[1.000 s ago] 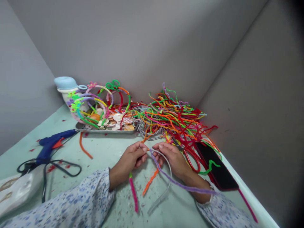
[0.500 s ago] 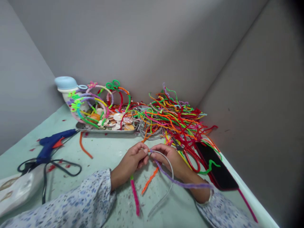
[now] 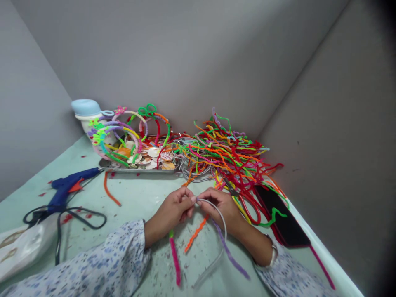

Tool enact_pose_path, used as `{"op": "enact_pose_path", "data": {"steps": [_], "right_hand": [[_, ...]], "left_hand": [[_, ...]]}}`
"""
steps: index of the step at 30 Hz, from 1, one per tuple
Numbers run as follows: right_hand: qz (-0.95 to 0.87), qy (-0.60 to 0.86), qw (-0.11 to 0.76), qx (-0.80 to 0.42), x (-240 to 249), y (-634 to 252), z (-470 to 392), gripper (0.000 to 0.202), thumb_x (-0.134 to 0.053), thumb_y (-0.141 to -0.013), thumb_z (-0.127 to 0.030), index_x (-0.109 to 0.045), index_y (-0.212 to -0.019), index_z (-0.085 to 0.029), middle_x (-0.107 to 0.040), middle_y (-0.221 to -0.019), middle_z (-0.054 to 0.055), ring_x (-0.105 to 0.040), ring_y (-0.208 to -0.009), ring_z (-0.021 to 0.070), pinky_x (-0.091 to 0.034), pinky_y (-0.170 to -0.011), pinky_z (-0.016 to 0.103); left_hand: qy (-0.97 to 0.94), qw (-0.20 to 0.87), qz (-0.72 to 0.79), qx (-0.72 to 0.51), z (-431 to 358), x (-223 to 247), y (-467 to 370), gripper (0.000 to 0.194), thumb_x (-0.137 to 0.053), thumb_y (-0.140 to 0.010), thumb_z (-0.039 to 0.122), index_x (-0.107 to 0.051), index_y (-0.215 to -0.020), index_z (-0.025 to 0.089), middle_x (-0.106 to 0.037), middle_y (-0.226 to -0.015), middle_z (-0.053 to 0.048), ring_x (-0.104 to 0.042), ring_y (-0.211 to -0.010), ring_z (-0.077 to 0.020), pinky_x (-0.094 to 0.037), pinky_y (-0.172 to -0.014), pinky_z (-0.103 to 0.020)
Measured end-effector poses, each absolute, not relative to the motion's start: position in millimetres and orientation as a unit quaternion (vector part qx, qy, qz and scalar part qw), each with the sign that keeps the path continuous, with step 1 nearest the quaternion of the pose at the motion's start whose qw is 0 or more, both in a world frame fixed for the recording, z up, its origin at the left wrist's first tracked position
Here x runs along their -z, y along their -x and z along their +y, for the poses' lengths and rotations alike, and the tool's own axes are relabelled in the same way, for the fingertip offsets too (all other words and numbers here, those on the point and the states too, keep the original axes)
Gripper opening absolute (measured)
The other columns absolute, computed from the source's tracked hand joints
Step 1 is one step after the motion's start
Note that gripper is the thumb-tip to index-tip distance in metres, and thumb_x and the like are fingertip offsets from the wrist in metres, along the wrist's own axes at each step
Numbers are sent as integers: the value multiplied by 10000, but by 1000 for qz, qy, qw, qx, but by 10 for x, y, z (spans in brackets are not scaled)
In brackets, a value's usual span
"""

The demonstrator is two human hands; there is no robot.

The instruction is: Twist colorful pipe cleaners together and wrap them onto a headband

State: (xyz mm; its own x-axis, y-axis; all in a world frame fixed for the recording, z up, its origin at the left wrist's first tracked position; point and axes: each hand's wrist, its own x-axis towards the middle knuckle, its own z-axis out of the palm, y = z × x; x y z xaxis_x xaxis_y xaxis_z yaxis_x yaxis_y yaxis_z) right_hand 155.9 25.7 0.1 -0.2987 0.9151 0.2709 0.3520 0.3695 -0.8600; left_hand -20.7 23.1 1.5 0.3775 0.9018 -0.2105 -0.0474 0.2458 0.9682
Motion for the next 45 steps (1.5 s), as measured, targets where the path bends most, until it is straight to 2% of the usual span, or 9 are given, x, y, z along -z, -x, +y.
{"op": "enact_pose_path", "data": {"steps": [5,11,18,33,37,42,45], "right_hand": [[-794,395,389,-250,-11,-1615,263,123,-574,-823,-161,-686,-867,-184,-671,-773,43,-610,-704,163,-473,-662,278],[-825,343,395,-217,-24,-1630,275,151,-539,-880,-178,-676,-943,-193,-680,-824,60,-627,-745,164,-495,-681,278],[-848,307,394,-175,-14,-1649,301,166,-528,-877,-140,-651,-969,-203,-690,-841,69,-633,-767,175,-510,-687,286],[-881,293,369,-45,10,-1687,267,210,-479,-902,-105,-639,-1003,-197,-705,-892,76,-642,-816,186,-521,-714,293],[-873,303,381,-43,25,-1661,260,204,-483,-900,-124,-630,-1016,-205,-695,-906,79,-643,-845,192,-527,-737,313],[-856,307,412,-56,60,-1637,265,206,-492,-892,-132,-637,-1015,-210,-683,-900,81,-647,-842,188,-534,-725,310],[-856,305,413,-56,57,-1638,267,212,-495,-888,-127,-639,-1015,-215,-679,-891,79,-643,-828,187,-533,-715,310]], "left_hand": [[-494,671,432,-345,236,-20,219,228,-596,-825,393,-500,-780,191,-509,-486,78,-299,-340,-36,-191,-335,-142],[-481,680,440,-336,244,-36,225,241,-602,-819,404,-509,-760,189,-483,-476,82,-299,-342,-37,-191,-332,-141],[-481,685,448,-314,257,-81,237,263,-612,-801,426,-507,-748,192,-459,-466,92,-307,-326,-41,-204,-314,-146],[-468,710,444,-284,293,-101,253,245,-631,-769,381,-488,-705,193,-449,-430,90,-256,-316,-34,-149,-334,-166],[-462,715,434,-295,301,-103,258,234,-641,-754,371,-507,-701,186,-448,-433,87,-273,-323,-35,-154,-347,-172],[-468,706,426,-317,305,-99,252,203,-655,-739,335,-539,-737,168,-535,-548,52,-384,-399,-46,-215,-400,-173],[-478,695,421,-333,304,-93,248,173,-658,-732,288,-549,-722,154,-503,-558,59,-386,-432,-45,-238,-434,-179]]}}
